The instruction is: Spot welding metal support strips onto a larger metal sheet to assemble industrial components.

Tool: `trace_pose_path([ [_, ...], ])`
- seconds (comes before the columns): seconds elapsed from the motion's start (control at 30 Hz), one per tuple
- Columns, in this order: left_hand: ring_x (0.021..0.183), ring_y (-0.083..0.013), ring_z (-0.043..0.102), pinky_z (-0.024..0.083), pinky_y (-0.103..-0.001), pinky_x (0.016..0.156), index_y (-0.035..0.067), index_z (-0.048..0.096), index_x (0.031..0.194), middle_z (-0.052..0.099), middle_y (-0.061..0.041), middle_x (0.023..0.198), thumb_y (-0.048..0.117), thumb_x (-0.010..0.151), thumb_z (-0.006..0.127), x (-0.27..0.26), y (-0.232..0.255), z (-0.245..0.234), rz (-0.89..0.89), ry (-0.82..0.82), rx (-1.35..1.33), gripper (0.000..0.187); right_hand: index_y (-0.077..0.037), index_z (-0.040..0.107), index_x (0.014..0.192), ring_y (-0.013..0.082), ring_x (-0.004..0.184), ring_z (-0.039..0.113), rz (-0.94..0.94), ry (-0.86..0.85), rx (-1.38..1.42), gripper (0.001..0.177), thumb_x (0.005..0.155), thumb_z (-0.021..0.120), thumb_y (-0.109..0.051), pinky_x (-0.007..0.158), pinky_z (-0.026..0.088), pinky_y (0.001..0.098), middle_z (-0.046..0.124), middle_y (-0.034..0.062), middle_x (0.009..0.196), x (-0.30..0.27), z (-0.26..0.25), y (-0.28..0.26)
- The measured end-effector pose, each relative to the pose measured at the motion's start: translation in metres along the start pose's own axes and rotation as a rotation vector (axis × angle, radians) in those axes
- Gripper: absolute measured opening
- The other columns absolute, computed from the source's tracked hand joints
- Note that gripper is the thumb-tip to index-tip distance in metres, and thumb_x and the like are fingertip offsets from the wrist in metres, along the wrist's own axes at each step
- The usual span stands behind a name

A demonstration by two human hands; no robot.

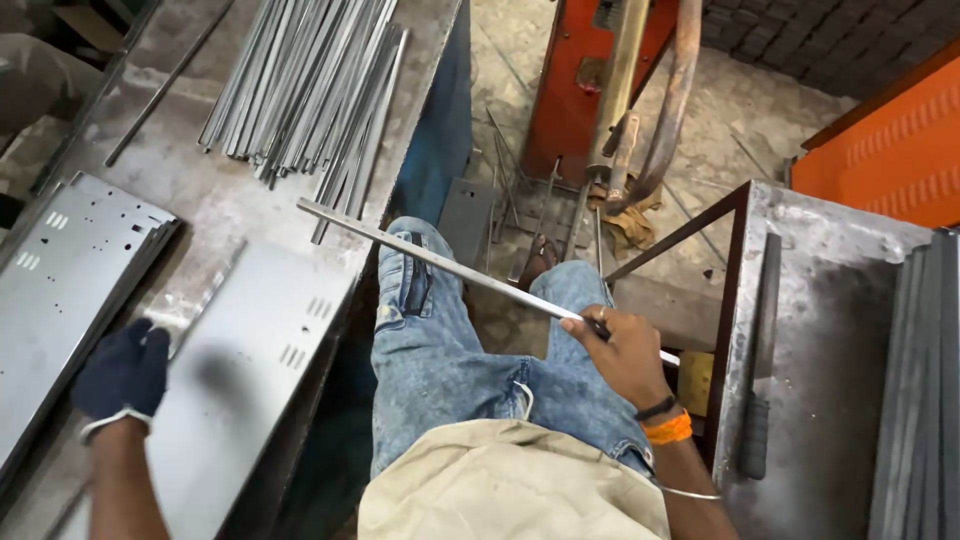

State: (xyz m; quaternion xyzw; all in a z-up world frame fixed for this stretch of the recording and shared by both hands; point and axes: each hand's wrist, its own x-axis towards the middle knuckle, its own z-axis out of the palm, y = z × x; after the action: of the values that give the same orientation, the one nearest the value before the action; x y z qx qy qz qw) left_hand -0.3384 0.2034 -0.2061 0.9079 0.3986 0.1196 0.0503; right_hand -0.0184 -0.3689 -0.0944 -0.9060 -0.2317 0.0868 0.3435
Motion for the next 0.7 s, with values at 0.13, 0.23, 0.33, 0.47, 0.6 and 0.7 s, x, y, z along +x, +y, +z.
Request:
trace_pose_path([
  [0.13,0.098,-0.022,0.071,0.053,-0.035,0.089,0.004,0.065,0.14,0.074,-0.012,0.121,0.031,0.111,0.054,0.002,0.119,0.039,-0.109,-0.143,-0.708,0.041,-0.009,0.076,0.085,0.0307,0.05,0.056,0.02,0.017,-0.059,0.035,0.089,0.074,-0.044,0.05,0.041,0.0436,0.058,0.0135,0.056,-0.001,0.016,-0.005],
  [0.23,0.091,-0.0128,0.071,0.057,-0.028,0.081,0.005,0.062,0.14,0.074,-0.008,0.109,0.016,0.103,0.049,-0.016,0.256,0.061,-0.043,-0.549,-1.376,0.04,-0.01,0.075,0.083,0.0287,0.051,0.059,-0.061,0.077,0.024,0.033,0.086,0.075,-0.043,0.05,0.044,0.0415,0.06,0.0104,0.058,-0.009,0.019,0.0],
  [0.33,0.079,-0.0156,0.065,0.052,-0.031,0.068,-0.001,0.072,0.117,0.07,-0.011,0.094,0.022,0.111,0.051,-0.054,0.375,0.074,0.068,-0.587,-1.51,0.032,-0.009,0.075,0.081,0.0303,0.056,0.059,0.157,-0.107,-0.069,0.035,0.087,0.078,-0.043,0.055,0.044,0.0424,0.062,0.0126,0.061,-0.022,-0.001,0.012],
  [0.47,0.074,-0.0185,0.073,0.06,-0.032,0.069,-0.003,0.074,0.112,0.075,-0.014,0.088,0.033,0.108,0.051,-0.104,0.484,0.069,0.115,-1.13,-1.508,0.043,-0.006,0.072,0.087,0.0303,0.06,0.064,0.191,0.017,0.047,0.039,0.075,0.085,-0.041,0.056,0.049,0.0424,0.067,0.0141,0.067,-0.055,-0.033,0.048],
  [0.6,0.084,-0.015,0.072,0.059,-0.03,0.074,0.001,0.068,0.123,0.075,-0.007,0.108,0.034,0.102,0.057,-0.151,0.556,0.025,0.52,-1.569,-1.402,0.041,-0.008,0.079,0.089,0.0306,0.075,0.07,0.565,0.2,-0.106,0.032,0.078,0.084,-0.038,0.067,0.051,0.0438,0.074,0.0144,0.079,-0.097,-0.066,0.078],
  [0.7,0.084,-0.0138,0.069,0.055,-0.029,0.075,0.003,0.062,0.134,0.076,-0.01,0.105,0.036,0.1,0.059,-0.165,0.586,0.008,0.637,-1.642,-1.337,0.048,-0.012,0.077,0.109,0.0326,0.084,0.072,0.825,0.424,-0.205,0.038,0.086,0.084,-0.041,0.077,0.054,0.0428,0.075,0.0185,0.09,-0.128,-0.105,0.11],
])
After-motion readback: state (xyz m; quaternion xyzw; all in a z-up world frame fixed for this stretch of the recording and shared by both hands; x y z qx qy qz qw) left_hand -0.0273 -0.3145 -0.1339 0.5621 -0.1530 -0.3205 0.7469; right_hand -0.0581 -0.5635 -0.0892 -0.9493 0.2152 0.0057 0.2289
